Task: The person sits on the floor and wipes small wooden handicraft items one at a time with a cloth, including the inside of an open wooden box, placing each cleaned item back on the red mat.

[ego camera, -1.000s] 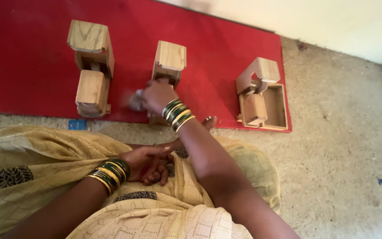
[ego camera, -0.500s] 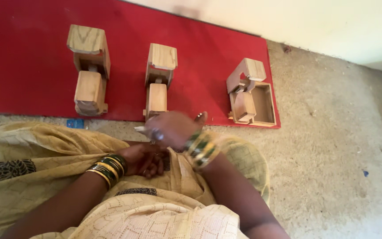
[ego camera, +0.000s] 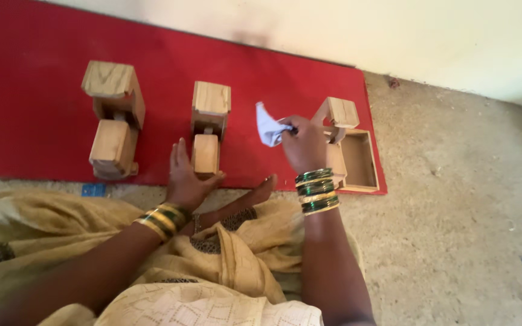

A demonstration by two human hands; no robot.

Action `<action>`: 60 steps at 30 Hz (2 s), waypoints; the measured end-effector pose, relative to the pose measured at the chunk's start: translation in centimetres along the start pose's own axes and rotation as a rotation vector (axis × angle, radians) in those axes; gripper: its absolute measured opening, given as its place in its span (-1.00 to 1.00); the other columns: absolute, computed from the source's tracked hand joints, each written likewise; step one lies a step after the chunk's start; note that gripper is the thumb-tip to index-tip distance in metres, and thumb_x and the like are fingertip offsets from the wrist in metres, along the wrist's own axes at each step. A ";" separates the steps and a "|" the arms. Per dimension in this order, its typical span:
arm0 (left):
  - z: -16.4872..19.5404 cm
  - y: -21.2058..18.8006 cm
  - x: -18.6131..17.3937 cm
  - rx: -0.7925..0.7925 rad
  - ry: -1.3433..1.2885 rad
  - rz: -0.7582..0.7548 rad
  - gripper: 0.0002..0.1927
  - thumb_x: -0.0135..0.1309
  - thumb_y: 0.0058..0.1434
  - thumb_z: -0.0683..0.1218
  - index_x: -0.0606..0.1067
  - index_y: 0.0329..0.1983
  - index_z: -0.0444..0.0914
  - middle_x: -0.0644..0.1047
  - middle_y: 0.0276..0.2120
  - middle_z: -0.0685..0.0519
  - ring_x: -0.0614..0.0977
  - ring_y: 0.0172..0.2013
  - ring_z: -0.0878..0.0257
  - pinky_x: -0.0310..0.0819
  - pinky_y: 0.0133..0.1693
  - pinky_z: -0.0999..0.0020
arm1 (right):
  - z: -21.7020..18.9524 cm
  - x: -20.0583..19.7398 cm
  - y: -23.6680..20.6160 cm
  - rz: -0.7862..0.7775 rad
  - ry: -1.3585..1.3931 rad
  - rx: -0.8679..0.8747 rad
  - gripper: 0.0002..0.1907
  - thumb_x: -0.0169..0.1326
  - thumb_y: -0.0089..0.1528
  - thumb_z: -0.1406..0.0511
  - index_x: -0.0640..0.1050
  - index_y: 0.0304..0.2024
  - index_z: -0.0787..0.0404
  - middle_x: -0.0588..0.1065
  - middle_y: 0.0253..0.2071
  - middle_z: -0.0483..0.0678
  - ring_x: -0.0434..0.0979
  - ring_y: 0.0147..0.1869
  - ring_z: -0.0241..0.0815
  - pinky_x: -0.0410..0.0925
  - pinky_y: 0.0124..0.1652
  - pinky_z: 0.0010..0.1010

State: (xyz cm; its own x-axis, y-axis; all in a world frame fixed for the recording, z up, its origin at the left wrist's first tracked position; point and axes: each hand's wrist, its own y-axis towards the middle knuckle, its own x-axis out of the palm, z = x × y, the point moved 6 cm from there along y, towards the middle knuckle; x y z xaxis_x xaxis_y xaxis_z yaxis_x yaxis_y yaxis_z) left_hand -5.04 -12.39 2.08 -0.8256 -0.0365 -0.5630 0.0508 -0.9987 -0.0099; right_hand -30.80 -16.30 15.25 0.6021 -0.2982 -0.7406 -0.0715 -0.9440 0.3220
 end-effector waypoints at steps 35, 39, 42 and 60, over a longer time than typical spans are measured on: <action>-8.4 4.5 -5.8 -0.153 0.196 0.378 -0.07 0.34 -0.10 0.02 0.37 0.41 -0.22 0.54 0.10 -0.26 0.60 0.00 -0.20 0.49 0.05 -0.03 | -3.2 2.7 -2.0 -0.362 -0.060 -0.089 -0.76 0.07 0.15 0.32 0.67 -0.17 0.14 0.63 -0.27 0.03 0.66 -0.26 0.01 0.48 -0.24 -0.21; -9.6 4.6 -6.1 -0.101 0.224 0.412 -0.07 0.33 -0.07 0.04 0.36 0.43 -0.21 0.53 0.13 -0.26 0.59 0.05 -0.21 0.47 0.09 -0.05 | -3.3 2.7 -2.2 -0.375 -0.091 -0.045 -0.75 0.07 0.14 0.30 0.67 -0.16 0.11 0.63 -0.31 0.03 0.65 -0.27 0.02 0.47 -0.25 -0.19; -10.5 4.8 -6.0 -0.074 0.224 0.402 -0.06 0.29 -0.06 0.07 0.30 0.44 -0.21 0.43 0.19 -0.27 0.47 0.12 -0.24 0.35 0.13 -0.11 | -3.4 2.7 -2.1 -0.368 -0.096 -0.055 -0.78 0.09 0.14 0.30 0.66 -0.19 0.11 0.63 -0.29 0.02 0.65 -0.24 0.03 0.46 -0.24 -0.17; -2.3 -6.0 -2.3 0.331 0.784 -0.146 -0.07 0.06 0.04 0.27 0.12 0.47 -0.08 -0.17 0.56 -0.15 -0.32 0.53 -0.25 -0.55 0.33 -0.52 | 15.3 -5.1 0.5 0.014 -0.428 0.358 -0.66 0.03 0.19 0.28 0.65 -0.01 0.13 0.60 -0.01 0.15 0.61 0.11 0.10 0.42 0.14 -0.14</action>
State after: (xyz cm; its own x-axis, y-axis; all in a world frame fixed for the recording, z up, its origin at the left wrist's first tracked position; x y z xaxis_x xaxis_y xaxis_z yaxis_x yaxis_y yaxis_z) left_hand -2.18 -6.21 1.55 -0.1790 0.0068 -0.9838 -0.2925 -0.9551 0.0466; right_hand -46.02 -17.37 10.13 0.2277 -0.2708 -0.9353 -0.3877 -0.9063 0.1680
